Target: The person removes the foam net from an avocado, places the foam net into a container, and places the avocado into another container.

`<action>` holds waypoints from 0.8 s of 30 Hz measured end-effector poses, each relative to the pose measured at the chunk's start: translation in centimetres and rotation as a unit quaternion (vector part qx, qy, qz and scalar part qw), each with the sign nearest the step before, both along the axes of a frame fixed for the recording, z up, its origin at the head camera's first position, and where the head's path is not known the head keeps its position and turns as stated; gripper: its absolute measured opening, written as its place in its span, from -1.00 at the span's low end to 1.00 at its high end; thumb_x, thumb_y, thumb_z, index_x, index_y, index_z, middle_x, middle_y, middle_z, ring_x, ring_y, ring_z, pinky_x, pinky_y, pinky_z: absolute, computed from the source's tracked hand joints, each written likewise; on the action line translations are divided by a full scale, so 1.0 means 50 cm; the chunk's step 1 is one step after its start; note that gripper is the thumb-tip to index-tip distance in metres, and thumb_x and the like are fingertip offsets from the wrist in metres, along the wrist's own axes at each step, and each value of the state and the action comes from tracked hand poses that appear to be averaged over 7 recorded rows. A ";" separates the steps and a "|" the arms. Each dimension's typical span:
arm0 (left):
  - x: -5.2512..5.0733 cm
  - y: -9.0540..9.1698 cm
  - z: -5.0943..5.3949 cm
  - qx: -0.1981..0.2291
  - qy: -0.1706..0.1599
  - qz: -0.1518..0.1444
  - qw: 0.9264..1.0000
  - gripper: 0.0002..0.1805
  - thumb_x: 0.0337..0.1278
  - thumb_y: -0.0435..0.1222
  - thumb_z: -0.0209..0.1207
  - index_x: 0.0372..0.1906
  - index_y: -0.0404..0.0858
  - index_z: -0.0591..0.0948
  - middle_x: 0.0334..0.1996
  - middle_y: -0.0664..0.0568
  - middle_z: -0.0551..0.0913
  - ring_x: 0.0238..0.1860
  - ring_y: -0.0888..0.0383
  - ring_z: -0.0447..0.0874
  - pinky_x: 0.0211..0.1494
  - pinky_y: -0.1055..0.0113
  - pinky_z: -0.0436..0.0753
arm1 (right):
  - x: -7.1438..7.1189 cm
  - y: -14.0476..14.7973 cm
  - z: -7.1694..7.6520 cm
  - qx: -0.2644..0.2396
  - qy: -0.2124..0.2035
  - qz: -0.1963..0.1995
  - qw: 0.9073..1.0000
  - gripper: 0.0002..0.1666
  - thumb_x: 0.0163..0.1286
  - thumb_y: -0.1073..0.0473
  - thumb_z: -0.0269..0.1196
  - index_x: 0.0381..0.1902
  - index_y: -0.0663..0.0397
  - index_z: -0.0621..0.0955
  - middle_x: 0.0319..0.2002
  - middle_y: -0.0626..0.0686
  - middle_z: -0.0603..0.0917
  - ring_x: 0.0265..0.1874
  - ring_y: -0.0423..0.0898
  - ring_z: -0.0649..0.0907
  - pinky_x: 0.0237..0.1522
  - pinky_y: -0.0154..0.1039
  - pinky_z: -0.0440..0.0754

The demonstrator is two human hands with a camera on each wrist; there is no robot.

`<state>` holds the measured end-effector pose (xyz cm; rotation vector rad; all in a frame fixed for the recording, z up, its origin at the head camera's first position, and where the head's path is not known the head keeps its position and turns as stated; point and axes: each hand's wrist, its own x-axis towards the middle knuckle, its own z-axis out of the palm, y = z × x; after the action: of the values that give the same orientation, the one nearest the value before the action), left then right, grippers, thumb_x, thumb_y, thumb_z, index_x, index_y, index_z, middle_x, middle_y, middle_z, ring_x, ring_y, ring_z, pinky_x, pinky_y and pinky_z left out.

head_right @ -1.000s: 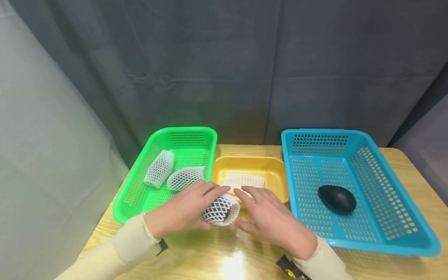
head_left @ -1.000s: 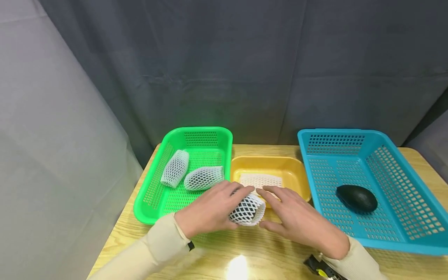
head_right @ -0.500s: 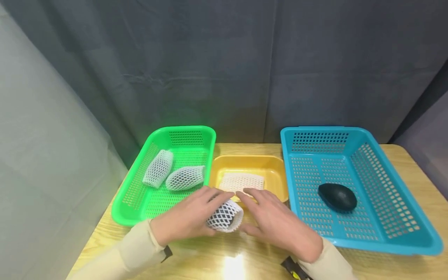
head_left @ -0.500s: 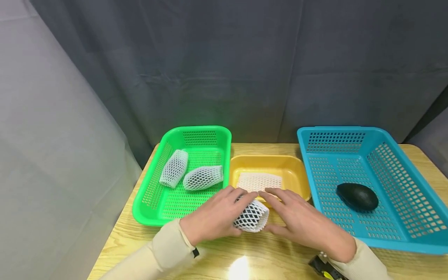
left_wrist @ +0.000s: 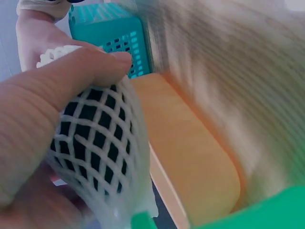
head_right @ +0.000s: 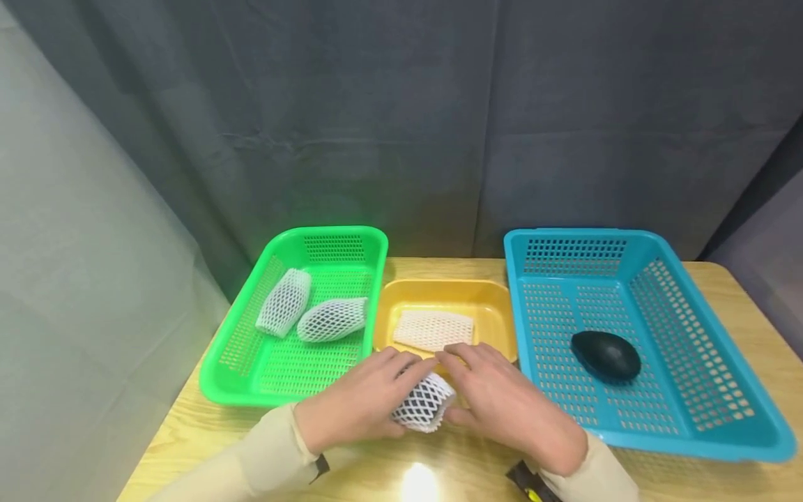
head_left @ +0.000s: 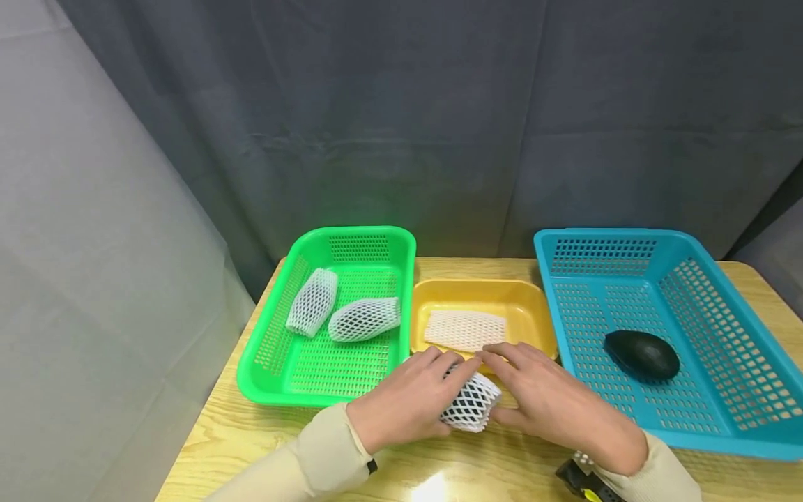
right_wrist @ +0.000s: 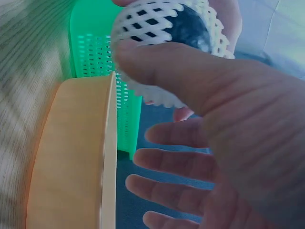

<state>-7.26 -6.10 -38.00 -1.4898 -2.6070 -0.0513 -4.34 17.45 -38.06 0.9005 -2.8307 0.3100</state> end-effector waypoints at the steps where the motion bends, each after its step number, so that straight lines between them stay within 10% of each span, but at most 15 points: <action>1: 0.002 0.003 -0.003 -0.005 0.005 0.000 1.000 0.10 -0.13 0.10 0.57 0.52 -0.19 0.33 0.18 0.06 0.65 0.08 0.13 0.65 0.18 0.32 0.67 | 0.000 0.002 -0.001 0.004 -0.004 0.000 1.000 -0.21 0.07 -0.06 0.59 0.24 0.08 0.62 0.19 0.07 0.68 0.15 0.10 0.69 0.18 0.08 0.70; 16: 0.021 0.022 -0.045 -0.016 0.029 -0.006 0.999 0.05 -0.20 0.15 0.57 0.43 -0.15 0.40 0.16 0.09 0.63 0.11 0.14 0.62 0.21 0.34 0.65 | 0.006 -0.002 -0.008 0.042 -0.080 -0.015 0.996 -0.25 -0.03 -0.11 0.64 0.07 0.15 0.71 0.17 0.16 0.69 0.19 0.22 0.67 0.31 0.21 0.61; 24: 0.024 0.017 -0.068 0.006 -0.002 0.003 1.000 0.04 -0.22 0.11 0.57 0.43 -0.17 0.41 0.15 0.09 0.64 0.05 0.16 0.59 0.16 0.36 0.65 | 0.014 -0.009 -0.012 0.042 -0.060 -0.002 0.997 -0.31 -0.07 -0.07 0.65 0.03 0.04 0.71 0.02 -0.05 0.70 -0.03 -0.07 0.70 -0.04 -0.07 0.75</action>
<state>-6.05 -5.26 -41.41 -1.4783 -2.6098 -0.0674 -3.66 16.99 -38.64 0.9231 -2.9752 0.2557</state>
